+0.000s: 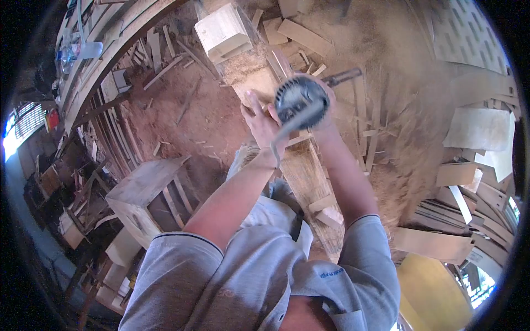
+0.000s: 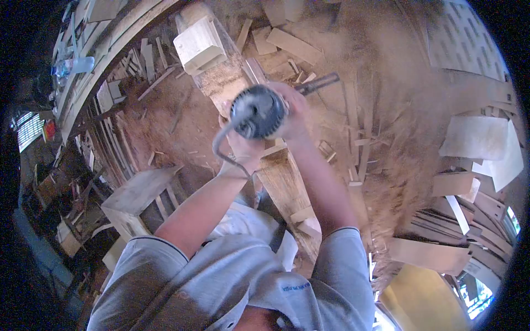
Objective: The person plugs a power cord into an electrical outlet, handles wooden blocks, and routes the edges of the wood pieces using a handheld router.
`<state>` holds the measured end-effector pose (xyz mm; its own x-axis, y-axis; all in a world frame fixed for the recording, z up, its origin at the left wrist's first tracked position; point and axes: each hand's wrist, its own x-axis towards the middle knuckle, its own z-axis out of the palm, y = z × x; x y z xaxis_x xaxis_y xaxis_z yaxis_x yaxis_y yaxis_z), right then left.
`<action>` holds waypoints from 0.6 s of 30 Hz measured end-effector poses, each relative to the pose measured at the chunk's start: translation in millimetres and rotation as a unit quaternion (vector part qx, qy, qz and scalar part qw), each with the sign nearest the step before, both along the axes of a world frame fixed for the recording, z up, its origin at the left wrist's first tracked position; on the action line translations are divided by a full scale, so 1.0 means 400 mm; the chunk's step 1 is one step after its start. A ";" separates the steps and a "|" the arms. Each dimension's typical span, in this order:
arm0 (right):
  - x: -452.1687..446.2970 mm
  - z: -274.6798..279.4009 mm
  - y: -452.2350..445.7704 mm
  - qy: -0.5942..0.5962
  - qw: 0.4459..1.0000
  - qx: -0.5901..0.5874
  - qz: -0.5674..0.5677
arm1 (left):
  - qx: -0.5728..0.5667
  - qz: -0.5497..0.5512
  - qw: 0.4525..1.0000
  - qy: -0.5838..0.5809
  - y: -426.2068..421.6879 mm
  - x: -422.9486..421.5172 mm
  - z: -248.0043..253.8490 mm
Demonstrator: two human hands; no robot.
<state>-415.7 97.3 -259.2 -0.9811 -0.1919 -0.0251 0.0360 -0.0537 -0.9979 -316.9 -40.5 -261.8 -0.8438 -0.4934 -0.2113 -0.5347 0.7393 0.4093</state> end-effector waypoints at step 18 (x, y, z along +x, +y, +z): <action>0.167 0.096 0.152 0.186 0.978 0.085 0.024 | 0.064 0.101 0.992 0.037 0.036 -0.041 0.083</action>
<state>-348.7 158.3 -220.9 -0.9184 -0.2613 0.2970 -0.3336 0.1081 -0.9365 -333.4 -26.1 -228.7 -0.7467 -0.6263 -0.2240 -0.6307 0.5596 0.5376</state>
